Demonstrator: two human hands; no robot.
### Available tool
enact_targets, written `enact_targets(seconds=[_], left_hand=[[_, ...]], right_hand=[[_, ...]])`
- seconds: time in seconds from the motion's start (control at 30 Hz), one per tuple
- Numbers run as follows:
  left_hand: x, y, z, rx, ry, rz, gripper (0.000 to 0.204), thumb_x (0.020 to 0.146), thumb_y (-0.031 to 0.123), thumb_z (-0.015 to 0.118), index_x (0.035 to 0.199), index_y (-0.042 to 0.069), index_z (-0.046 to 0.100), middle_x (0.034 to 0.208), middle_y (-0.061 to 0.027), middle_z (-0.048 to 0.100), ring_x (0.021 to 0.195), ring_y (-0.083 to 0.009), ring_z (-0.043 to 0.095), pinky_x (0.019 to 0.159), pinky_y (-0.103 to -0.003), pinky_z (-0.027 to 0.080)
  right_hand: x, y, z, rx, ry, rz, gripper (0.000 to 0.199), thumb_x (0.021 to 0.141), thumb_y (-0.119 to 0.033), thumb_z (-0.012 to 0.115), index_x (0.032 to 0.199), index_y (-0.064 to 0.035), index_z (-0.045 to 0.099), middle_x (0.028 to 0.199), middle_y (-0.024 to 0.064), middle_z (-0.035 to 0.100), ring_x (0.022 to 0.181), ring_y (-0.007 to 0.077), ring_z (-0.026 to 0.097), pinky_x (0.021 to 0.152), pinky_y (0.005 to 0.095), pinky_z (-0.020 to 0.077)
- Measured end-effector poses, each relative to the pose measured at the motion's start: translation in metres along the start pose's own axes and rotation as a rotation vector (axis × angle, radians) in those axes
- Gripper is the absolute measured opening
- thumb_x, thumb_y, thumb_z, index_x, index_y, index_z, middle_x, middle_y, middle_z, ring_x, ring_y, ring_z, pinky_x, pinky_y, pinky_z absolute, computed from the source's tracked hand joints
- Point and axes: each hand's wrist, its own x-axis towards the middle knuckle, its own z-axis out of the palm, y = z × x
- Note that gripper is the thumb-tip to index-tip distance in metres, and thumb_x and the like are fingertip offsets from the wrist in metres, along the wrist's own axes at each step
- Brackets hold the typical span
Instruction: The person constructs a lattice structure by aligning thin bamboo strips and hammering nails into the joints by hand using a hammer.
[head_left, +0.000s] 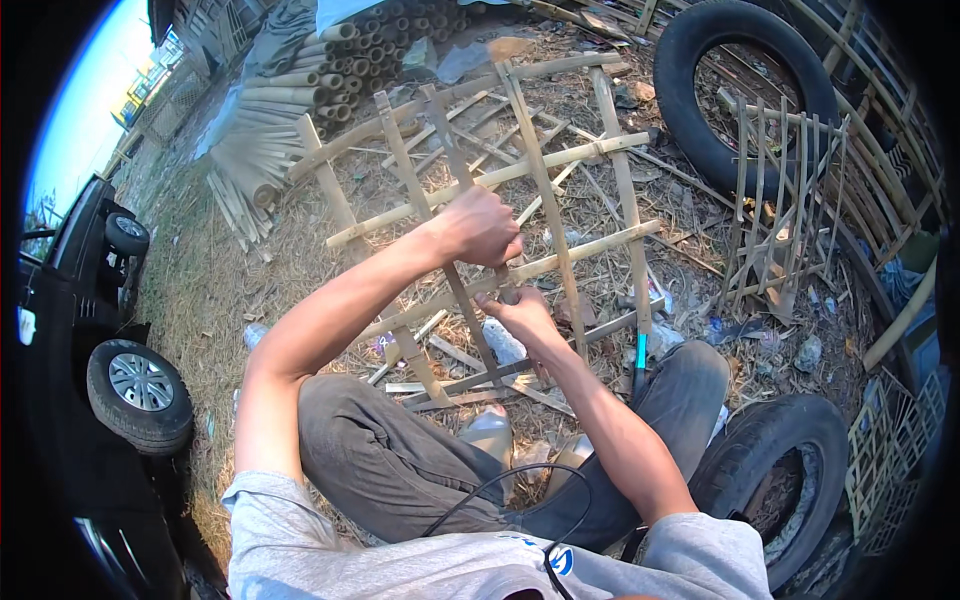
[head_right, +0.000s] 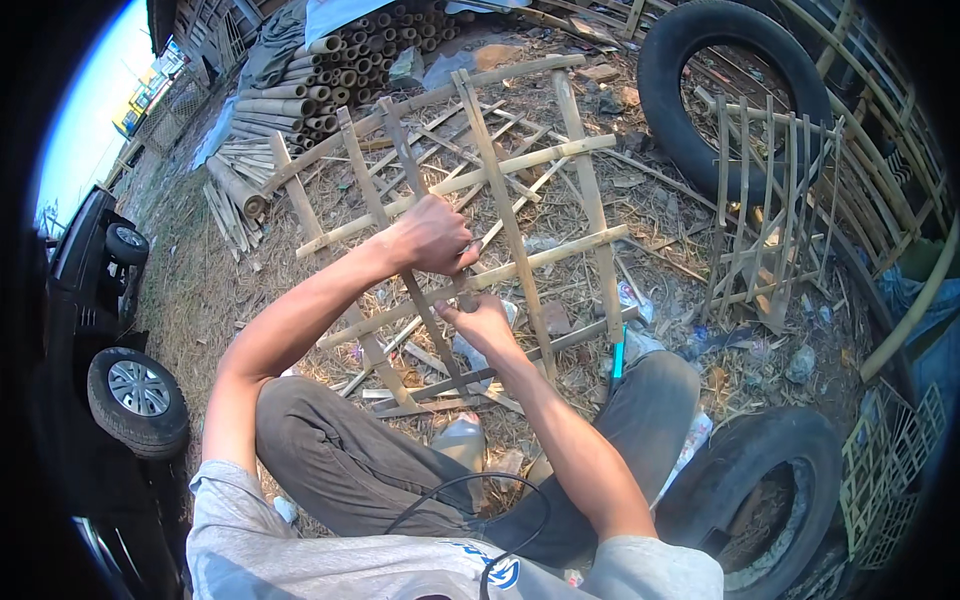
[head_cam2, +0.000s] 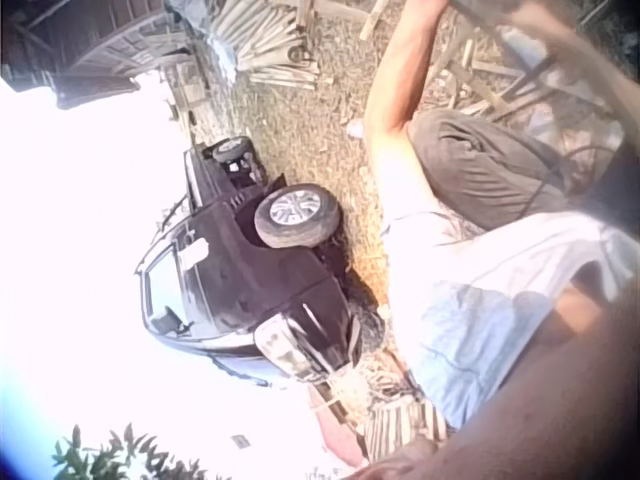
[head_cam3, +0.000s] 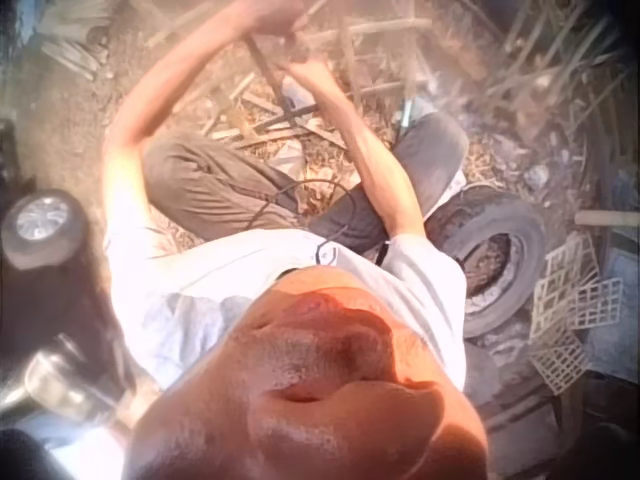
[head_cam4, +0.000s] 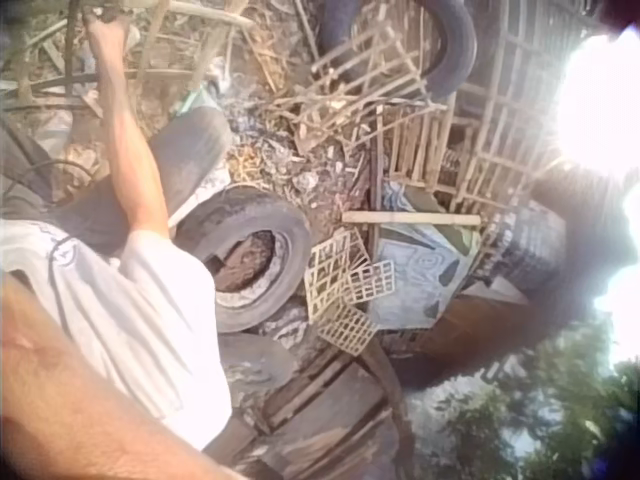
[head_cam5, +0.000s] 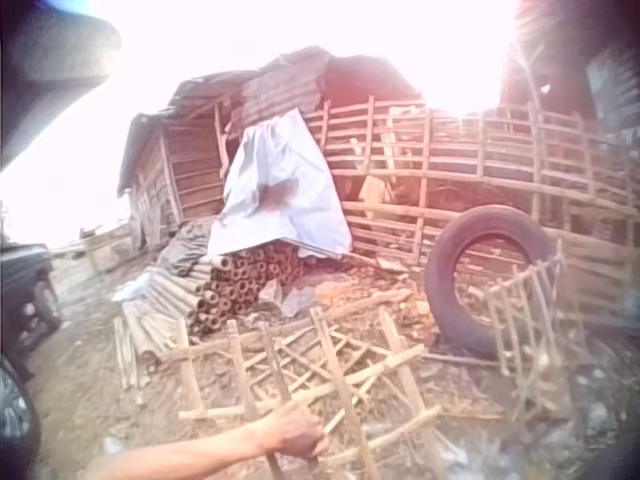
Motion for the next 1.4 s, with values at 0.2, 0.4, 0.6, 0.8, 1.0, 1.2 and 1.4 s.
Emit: enact_targets(seconds=[0.2, 0.4, 0.6, 0.8, 1.0, 1.2, 1.4], left_hand=[[0.006, 0.016, -0.016, -0.03, 0.123, 0.122, 0.051, 0.093, 0.034, 0.051, 0.05, 0.007, 0.061, 0.048, -0.0118, 0.057, 0.049, -0.0333, 0.062, 0.057, -0.044, 0.052], [0.037, 0.037, -0.02, -0.034, 0.148, 0.273, 0.043, 0.089, 0.031, 0.054, 0.055, 0.008, 0.063, 0.053, -0.0117, 0.059, 0.055, -0.0323, 0.064, 0.057, -0.044, 0.051], [0.04, 0.043, -0.038, -0.012, 0.066, 0.281, 0.025, 0.071, 0.026, 0.063, 0.057, 0.006, 0.066, 0.056, -0.0128, 0.062, 0.056, -0.0321, 0.066, 0.057, -0.044, 0.052], [0.045, 0.045, -0.033, -0.049, 0.169, 0.274, 0.035, 0.08, 0.029, 0.059, 0.056, 0.005, 0.066, 0.054, -0.0139, 0.061, 0.054, -0.0341, 0.064, 0.055, -0.044, 0.052], [0.051, 0.039, -0.042, 0.039, 0.154, 0.344, 0.04, 0.084, 0.029, 0.056, 0.051, 0.008, 0.063, 0.05, -0.011, 0.058, 0.052, -0.0306, 0.063, 0.052, -0.042, 0.049], [0.054, 0.059, -0.026, -0.018, 0.117, 0.523, 0.029, 0.074, 0.027, 0.059, 0.052, 0.008, 0.063, 0.051, -0.0108, 0.059, 0.054, -0.0309, 0.064, 0.054, -0.043, 0.05], [0.047, 0.047, -0.021, -0.066, 0.173, 0.301, 0.039, 0.081, 0.03, 0.058, 0.051, 0.006, 0.062, 0.049, -0.0141, 0.056, 0.049, -0.0351, 0.061, 0.053, -0.044, 0.05]], right_hand=[[-0.017, -0.007, 0.001, 0.085, 0.06, 0.063, 0.057, 0.086, -0.058, 0.074, 0.082, -0.0013, 0.064, 0.063, -0.0014, 0.049, 0.058, 0.0121, 0.041, 0.054, 0.0354, 0.0327], [0.0, 0.025, -0.001, 0.231, 0.213, 0.175, 0.065, 0.085, -0.072, 0.066, 0.056, -0.0218, 0.037, 0.051, -0.0089, 0.031, 0.043, 0.0075, 0.028, 0.044, 0.0292, 0.0203], [-0.03, -0.011, 0.005, 0.469, 0.105, 0.195, 0.06, 0.089, -0.061, 0.066, 0.056, -0.025, 0.033, 0.049, -0.0103, 0.028, 0.041, 0.0068, 0.024, 0.043, 0.0273, 0.0176], [-0.016, 0.014, -0.008, 0.241, 0.27, 0.155, 0.056, 0.088, -0.063, 0.066, 0.059, -0.0191, 0.046, 0.056, -0.0072, 0.035, 0.05, 0.0096, 0.032, 0.05, 0.0285, 0.0262], [-0.02, 0.007, -0.007, 0.245, 0.323, 0.168, 0.062, 0.087, -0.073, 0.061, 0.063, -0.0161, 0.049, 0.062, -0.0054, 0.036, 0.058, 0.0111, 0.032, 0.055, 0.0306, 0.0259], [-0.043, -0.002, 0.023, 0.686, 0.152, 0.304, 0.064, 0.091, -0.07, 0.058, 0.058, -0.0256, 0.026, 0.051, -0.0094, 0.023, 0.042, 0.0087, 0.02, 0.044, 0.0282, 0.016], [-0.032, -0.003, -0.012, 0.347, 0.082, 0.294, 0.057, 0.091, -0.064, 0.06, 0.06, -0.0208, 0.038, 0.053, -0.0071, 0.031, 0.045, 0.0098, 0.028, 0.047, 0.0299, 0.0258]])
